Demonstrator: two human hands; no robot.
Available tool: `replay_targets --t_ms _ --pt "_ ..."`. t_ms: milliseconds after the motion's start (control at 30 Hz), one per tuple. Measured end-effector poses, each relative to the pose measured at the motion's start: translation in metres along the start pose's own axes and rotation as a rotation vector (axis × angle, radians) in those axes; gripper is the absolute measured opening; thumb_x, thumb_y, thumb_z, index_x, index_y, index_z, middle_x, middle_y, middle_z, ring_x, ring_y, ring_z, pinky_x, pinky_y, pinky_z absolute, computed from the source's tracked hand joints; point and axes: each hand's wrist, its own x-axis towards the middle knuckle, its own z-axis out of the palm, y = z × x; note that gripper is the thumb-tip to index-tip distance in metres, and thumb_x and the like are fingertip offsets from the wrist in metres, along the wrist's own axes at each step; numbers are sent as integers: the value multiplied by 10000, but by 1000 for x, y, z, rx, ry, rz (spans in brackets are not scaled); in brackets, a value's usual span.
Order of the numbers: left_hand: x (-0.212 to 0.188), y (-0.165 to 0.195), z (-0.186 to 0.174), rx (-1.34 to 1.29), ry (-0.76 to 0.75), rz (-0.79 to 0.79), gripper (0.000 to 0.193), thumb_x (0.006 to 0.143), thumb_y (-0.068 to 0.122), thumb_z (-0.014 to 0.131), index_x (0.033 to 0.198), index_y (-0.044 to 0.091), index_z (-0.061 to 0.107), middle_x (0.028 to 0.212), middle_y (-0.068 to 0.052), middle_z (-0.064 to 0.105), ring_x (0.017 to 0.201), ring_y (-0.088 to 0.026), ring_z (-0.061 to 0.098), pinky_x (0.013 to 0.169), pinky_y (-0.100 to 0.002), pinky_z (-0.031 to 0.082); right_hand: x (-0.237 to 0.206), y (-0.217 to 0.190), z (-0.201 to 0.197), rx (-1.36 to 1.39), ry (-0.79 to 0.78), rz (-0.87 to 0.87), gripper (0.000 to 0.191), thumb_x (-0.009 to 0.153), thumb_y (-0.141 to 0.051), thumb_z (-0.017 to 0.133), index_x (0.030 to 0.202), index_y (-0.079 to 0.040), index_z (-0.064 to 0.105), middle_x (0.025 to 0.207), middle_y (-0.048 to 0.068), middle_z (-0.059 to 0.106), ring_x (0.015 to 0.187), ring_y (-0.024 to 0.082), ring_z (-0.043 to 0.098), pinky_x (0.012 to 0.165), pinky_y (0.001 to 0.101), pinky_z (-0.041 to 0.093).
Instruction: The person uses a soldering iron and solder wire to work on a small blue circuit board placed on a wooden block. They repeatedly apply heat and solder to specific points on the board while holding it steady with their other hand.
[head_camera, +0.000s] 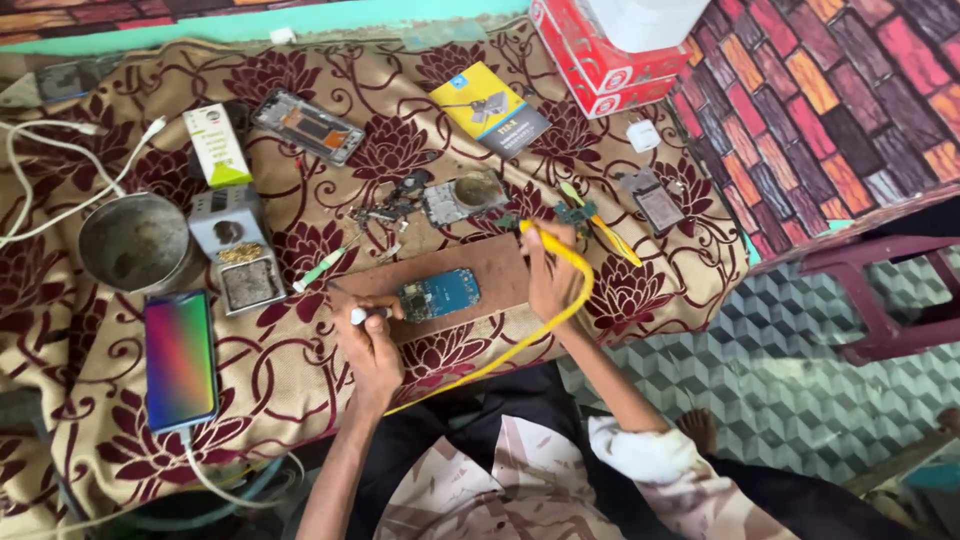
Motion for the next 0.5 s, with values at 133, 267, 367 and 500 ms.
replay_targets --t_ms 133,267,367,500 --pt "4 10 -3 55 6 -3 352 1158 370 356 1113 45 485 828 -78 617 609 -96 444 561 -273 380 25 -9 25 -79 85 -17 156 1079 -143 592 1117 8 605 844 93 673 778 162 630 762 306 512" --pt "7 13 -2 53 -11 -34 332 1121 343 357 1070 34 468 822 -67 662 535 -92 454 507 -272 369 30 -9 28 50 21 -36 169 1073 -163 563 1118 -1 581 892 74 697 772 134 678 719 272 557" --pt "8 7 1 38 1 -8 312 1132 340 349 1043 58 450 826 -58 679 533 -90 443 511 -274 358 28 1 28 12 14 -60 165 1076 -169 569 1094 -8 602 846 79 682 755 127 686 671 268 558" --pt "6 1 3 -25 1 42 315 1159 336 360 1085 36 419 851 -82 667 575 -97 445 544 -281 370 28 16 30 -29 10 -93 151 1080 -152 576 1074 -6 612 833 84 684 727 130 668 671 281 550"
